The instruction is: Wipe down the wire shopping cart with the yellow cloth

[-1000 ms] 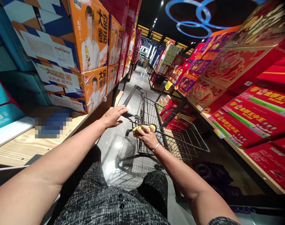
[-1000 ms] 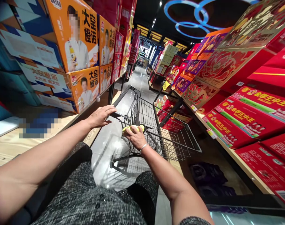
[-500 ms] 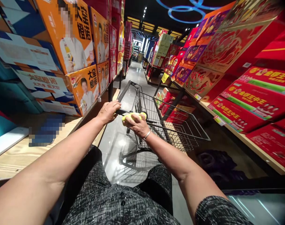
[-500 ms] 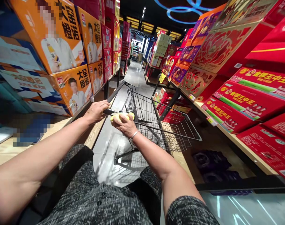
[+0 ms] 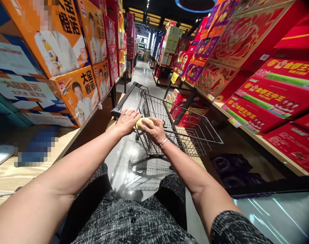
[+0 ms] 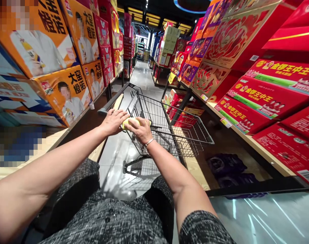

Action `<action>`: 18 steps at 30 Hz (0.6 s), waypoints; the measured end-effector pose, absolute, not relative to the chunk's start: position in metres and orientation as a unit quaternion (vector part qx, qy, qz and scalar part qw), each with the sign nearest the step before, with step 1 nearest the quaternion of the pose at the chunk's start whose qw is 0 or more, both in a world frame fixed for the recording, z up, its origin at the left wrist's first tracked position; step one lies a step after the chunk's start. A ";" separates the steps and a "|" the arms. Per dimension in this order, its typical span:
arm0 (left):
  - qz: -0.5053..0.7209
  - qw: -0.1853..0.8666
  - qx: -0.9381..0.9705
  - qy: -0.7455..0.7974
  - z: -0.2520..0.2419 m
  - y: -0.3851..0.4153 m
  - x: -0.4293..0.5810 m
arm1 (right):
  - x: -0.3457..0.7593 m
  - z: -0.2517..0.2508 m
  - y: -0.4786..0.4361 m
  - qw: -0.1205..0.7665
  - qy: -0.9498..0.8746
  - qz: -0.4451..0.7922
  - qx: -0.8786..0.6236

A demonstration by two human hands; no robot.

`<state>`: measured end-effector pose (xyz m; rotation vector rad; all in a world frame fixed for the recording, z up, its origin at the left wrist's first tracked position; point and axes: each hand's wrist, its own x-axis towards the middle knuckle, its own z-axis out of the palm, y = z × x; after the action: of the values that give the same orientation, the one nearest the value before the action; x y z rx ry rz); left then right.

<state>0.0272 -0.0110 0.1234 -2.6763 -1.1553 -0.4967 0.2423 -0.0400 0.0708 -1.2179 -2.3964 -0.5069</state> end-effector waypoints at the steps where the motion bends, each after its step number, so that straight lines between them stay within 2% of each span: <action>1: -0.174 0.090 -0.901 -0.388 0.120 -0.009 0.028 | 0.241 0.075 -0.034 0.206 -0.857 -0.169 -0.441; 5: -0.192 0.093 -0.900 -0.379 0.111 0.007 0.019 | 0.267 0.059 -0.033 0.208 -0.855 -0.130 -0.457; 11: -0.202 0.089 -0.898 -0.380 0.110 0.017 0.018 | 0.398 0.024 -0.074 0.300 -0.782 -0.128 -0.532; 14: -0.184 0.107 -0.892 -0.399 0.115 0.011 0.027 | 0.446 0.021 -0.091 0.327 -0.704 -0.117 -0.620; 18: -0.157 0.128 -0.890 -0.410 0.122 -0.002 0.043 | 0.418 0.025 -0.087 0.341 -0.565 -0.111 -0.743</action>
<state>0.0432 -0.0015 0.1220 -2.5881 -1.1916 -0.4564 0.4182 -0.0866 0.0248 -1.9322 -1.4709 -0.2888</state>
